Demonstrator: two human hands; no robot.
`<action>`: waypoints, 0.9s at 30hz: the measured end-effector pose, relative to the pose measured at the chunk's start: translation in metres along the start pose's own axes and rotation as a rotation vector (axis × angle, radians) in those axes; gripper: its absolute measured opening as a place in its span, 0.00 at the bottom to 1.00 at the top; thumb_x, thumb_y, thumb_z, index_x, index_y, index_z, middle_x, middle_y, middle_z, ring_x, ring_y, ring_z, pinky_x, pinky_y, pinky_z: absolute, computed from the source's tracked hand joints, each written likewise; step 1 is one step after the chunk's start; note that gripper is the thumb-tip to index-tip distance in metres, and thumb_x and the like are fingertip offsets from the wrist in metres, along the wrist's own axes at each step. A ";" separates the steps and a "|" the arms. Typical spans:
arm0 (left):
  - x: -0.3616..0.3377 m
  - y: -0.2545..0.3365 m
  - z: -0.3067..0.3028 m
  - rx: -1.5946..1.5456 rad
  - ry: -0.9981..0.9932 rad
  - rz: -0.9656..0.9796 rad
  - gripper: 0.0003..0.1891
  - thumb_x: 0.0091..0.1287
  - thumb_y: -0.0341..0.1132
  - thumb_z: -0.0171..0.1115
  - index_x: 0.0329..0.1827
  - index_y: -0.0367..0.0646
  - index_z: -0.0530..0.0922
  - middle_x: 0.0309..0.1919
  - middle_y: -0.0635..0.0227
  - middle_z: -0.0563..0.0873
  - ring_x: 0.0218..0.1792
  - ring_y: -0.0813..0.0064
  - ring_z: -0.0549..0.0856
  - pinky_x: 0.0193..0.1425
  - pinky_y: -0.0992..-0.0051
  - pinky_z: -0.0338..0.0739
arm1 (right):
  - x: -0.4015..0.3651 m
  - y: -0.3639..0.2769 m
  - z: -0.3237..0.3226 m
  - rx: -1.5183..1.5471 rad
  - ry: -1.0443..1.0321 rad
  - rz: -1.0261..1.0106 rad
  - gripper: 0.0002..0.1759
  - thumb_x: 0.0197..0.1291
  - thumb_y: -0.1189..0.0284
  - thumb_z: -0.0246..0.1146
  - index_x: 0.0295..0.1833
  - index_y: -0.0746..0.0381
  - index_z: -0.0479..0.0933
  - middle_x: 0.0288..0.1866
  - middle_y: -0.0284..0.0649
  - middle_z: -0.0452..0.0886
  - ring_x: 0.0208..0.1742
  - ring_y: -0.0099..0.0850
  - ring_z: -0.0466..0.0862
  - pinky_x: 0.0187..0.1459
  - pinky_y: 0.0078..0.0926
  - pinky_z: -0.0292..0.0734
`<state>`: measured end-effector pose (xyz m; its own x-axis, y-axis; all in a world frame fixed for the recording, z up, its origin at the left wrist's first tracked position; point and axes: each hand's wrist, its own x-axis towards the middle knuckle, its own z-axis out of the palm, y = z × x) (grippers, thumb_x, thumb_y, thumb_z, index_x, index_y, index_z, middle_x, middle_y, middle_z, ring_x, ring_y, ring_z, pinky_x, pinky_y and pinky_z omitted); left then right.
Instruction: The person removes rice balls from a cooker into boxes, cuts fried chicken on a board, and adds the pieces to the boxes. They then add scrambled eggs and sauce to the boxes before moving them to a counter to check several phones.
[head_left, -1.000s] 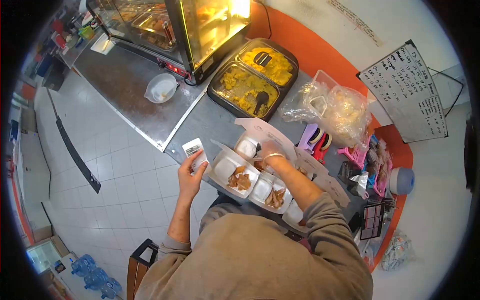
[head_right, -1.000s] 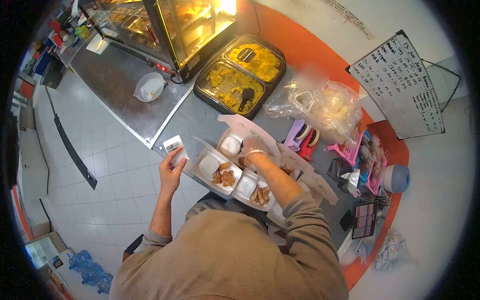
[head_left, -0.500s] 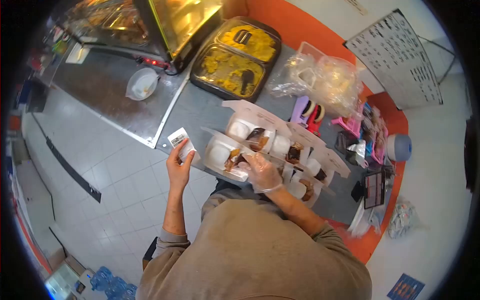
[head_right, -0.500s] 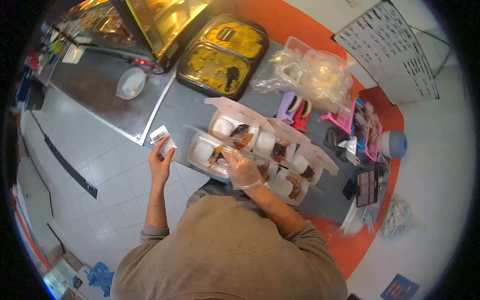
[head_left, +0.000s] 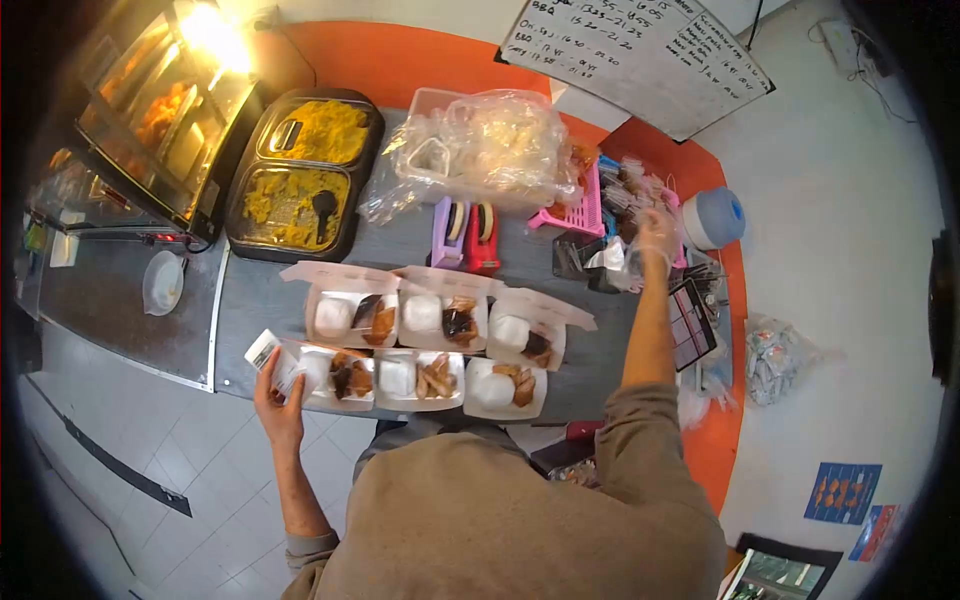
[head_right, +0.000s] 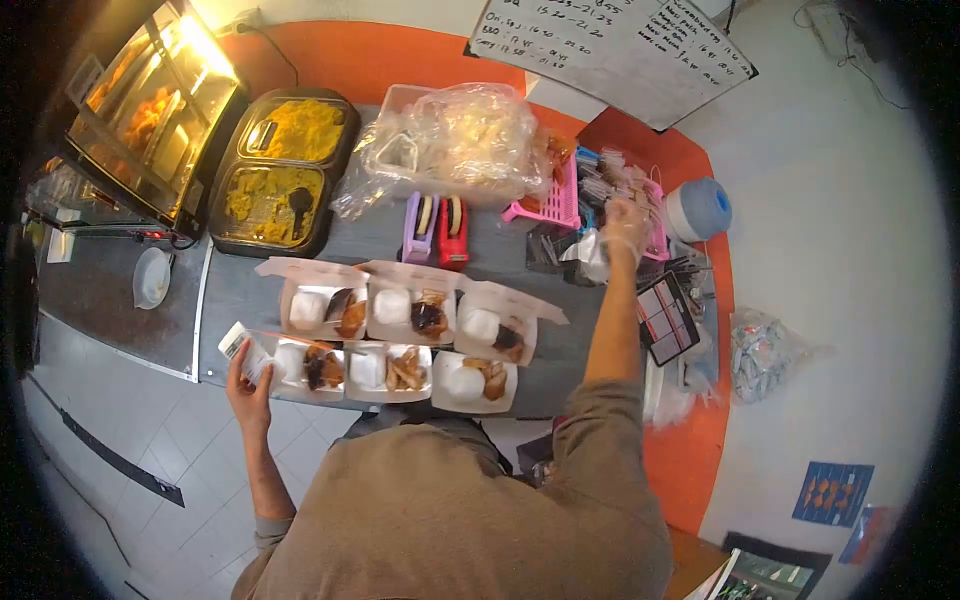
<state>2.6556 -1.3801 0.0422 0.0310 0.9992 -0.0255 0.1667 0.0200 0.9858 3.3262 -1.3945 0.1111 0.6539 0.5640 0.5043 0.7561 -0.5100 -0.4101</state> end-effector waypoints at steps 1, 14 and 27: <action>-0.005 0.002 0.005 0.041 0.030 0.006 0.28 0.62 0.19 0.65 0.68 0.36 0.72 0.61 0.61 0.78 0.58 0.70 0.80 0.60 0.72 0.77 | 0.023 0.046 0.017 -0.106 -0.067 0.048 0.14 0.58 0.64 0.60 0.43 0.59 0.86 0.43 0.50 0.86 0.47 0.46 0.86 0.51 0.40 0.78; -0.054 0.069 0.115 0.286 0.209 -0.111 0.27 0.64 0.22 0.65 0.68 0.37 0.71 0.61 0.61 0.79 0.57 0.69 0.81 0.57 0.72 0.80 | 0.086 0.185 0.186 -0.349 -1.062 -0.052 0.35 0.47 0.67 0.71 0.65 0.59 0.75 0.65 0.51 0.77 0.64 0.46 0.77 0.63 0.40 0.73; -0.056 0.074 0.119 0.371 0.206 0.018 0.28 0.61 0.20 0.66 0.66 0.44 0.75 0.58 0.60 0.79 0.55 0.68 0.83 0.55 0.70 0.84 | -0.006 0.058 0.009 0.815 -0.703 0.096 0.05 0.57 0.77 0.66 0.40 0.60 0.79 0.36 0.36 0.83 0.34 0.24 0.83 0.37 0.25 0.79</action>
<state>2.7836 -1.4382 0.0970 -0.1539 0.9862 0.0618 0.5126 0.0262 0.8582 3.3662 -1.4223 0.0774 0.3832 0.9237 0.0005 0.3210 -0.1327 -0.9377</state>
